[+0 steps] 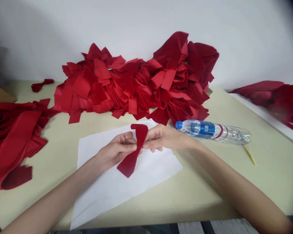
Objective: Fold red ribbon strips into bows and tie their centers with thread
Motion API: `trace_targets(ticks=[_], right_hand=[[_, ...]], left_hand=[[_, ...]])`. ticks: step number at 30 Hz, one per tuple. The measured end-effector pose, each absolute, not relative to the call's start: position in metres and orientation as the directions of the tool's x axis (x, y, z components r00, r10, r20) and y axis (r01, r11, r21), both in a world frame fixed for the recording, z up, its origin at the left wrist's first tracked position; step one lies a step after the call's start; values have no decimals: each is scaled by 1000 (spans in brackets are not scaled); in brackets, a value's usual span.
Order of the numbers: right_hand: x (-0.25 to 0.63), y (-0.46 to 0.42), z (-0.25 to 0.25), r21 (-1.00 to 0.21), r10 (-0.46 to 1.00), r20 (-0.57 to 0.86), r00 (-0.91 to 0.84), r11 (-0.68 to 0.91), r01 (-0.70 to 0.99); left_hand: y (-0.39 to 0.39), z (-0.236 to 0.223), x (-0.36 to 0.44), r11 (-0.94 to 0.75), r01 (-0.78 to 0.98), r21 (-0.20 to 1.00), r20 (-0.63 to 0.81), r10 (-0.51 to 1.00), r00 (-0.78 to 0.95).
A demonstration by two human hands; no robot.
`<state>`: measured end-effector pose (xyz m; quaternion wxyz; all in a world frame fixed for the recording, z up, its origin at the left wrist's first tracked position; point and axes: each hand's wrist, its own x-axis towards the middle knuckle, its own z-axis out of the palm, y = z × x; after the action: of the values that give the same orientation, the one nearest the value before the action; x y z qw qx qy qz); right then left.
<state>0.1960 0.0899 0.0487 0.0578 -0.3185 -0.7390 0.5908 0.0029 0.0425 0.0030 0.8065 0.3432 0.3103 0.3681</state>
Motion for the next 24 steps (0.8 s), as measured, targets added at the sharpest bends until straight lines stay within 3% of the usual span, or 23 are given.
trace_targets(ticks=[7, 14, 18, 24], right_hand=[[203, 96, 41, -838, 488, -416, -767, 121, 531], [202, 94, 36, -882, 265, -385, -884, 175, 437], [199, 85, 43, -809, 361, -409, -838, 281, 516], [198, 70, 56, -674, 577, -286, -765, 447, 589]], left_hand=[[37, 3, 11, 655, -198, 730, -386, 633, 671], [28, 13, 23, 489, 192, 851, -475, 559, 680], [18, 12, 26, 349, 336, 875, -483, 673, 560], [19, 10, 27, 89, 448, 890, -239, 926, 291]])
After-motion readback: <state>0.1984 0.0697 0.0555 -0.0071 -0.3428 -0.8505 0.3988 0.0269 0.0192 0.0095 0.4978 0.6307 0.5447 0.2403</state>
